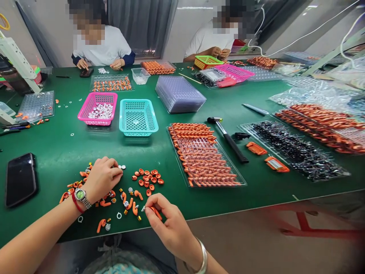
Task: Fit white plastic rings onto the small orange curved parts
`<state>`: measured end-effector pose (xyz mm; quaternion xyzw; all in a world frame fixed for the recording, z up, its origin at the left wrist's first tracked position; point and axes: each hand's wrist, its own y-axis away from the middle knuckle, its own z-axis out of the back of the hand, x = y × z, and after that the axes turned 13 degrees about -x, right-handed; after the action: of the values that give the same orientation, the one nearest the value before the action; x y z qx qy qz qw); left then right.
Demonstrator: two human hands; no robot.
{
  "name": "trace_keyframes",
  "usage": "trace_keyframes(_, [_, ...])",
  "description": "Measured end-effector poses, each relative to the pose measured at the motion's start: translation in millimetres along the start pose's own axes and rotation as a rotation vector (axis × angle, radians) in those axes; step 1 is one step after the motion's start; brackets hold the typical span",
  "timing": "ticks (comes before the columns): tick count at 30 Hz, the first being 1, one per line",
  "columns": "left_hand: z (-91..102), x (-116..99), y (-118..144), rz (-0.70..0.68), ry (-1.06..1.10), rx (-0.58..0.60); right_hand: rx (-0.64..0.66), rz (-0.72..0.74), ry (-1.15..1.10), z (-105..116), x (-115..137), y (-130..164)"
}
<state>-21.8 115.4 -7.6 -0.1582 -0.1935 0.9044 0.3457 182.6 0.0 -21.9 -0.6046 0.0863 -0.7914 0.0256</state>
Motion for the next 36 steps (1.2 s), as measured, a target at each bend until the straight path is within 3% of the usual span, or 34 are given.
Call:
trace_keyframes(5, [9.1,-17,21,-0.026,0.067,-0.028,0.045,-0.080,-0.056,-7,6,-2])
trace_keyframes(8, [9.4,-11,25,0.038,0.039,-0.047,0.061,-0.093,-0.079,-10,7,-4])
trace_keyframes(14, [10.7,11,12,0.129,-0.027,0.021,0.073,-0.129,-0.061,-9,6,-3])
trace_keyframes(25, [14.8,15,-7,0.174,-0.148,0.199,0.062,-0.142,-0.048,-5,4,-1])
trace_keyframes(31, [11.1,15,-8,0.235,-0.085,0.161,0.070,-0.147,-0.027,-7,3,0])
trace_keyframes(36, [16.7,-9,4,0.305,0.088,0.062,0.059,-0.107,-0.007,-8,6,0])
